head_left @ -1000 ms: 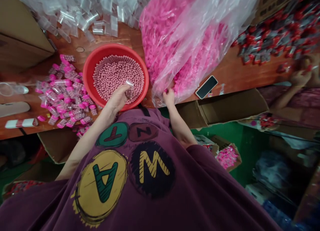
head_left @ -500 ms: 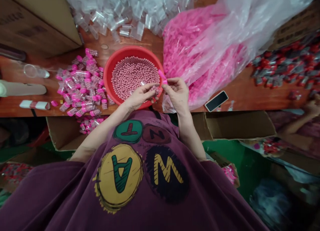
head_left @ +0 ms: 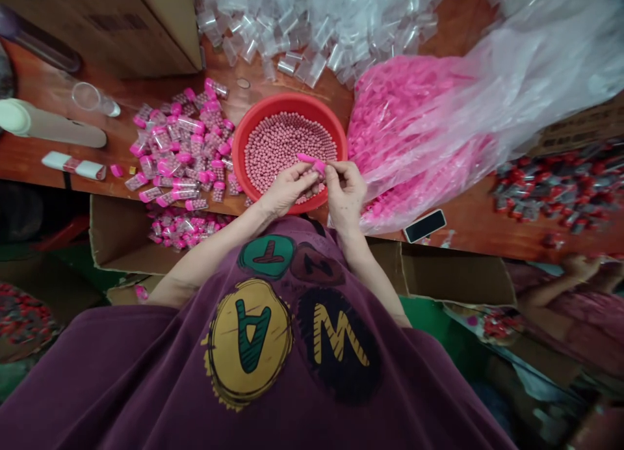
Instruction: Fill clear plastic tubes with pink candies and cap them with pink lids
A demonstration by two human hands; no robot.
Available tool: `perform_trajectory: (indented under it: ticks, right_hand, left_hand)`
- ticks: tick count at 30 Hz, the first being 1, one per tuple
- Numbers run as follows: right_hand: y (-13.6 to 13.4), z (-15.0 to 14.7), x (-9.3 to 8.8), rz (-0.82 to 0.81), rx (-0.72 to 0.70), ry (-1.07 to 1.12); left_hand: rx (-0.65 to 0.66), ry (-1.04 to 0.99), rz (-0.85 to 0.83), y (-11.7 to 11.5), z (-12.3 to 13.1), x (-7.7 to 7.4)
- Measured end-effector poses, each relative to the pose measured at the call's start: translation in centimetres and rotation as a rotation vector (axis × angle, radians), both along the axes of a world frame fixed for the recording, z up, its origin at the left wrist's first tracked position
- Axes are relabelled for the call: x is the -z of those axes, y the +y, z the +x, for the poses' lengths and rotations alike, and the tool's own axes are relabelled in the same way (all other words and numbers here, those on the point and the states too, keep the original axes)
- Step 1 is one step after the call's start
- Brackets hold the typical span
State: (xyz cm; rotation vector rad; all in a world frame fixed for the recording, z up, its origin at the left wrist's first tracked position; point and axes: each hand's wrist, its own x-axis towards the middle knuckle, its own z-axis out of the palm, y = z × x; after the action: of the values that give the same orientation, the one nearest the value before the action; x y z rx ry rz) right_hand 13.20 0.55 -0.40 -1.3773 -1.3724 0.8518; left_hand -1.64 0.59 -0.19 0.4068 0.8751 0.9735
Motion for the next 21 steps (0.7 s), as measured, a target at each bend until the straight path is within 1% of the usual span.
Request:
perform_trajectory:
  ticks: [4,7,9,12,14,16,19,21]
  right_hand:
    - [-0.1,-1.1,0.4,0.005,0.029,0.001]
    - [-0.3,-1.4,0.7,-0.055,0.05,0.061]
    - [-0.6,-1.6,1.0,-0.104,0.068,0.108]
    - [-0.9,-2.2,1.6,-0.121,0.095,0.101]
    - [-0.8,-2.5,2.4,-0.112,0.084,0.072]
    - [-0.5,-2.6,3.4,-0.156,0.081,0.08]
    - [-0.5,-2.5,4.3,-0.251,0.085,0.106]
    - [-0.8,-2.5,4.1,-0.287,0.081,0.062]
  left_hand:
    - [-0.091,-0.004,-0.037,-0.4,0.6,-0.8]
    - [-0.101,-0.002,-0.054,-0.5,0.6,-1.1]
    - [-0.072,0.007,-0.046,-0.6,0.2,-0.8]
    - [-0.064,0.069,0.023,-0.8,-0.5,0.2]
    - [-0.088,0.117,0.065,-1.0,-0.7,1.1]
    - [-0.086,0.125,0.082,-1.2,-0.5,1.8]
    - [-0.071,0.096,0.06,-1.4,0.0,1.8]
    - [-0.049,0.075,0.019,-1.4,0.2,1.3]
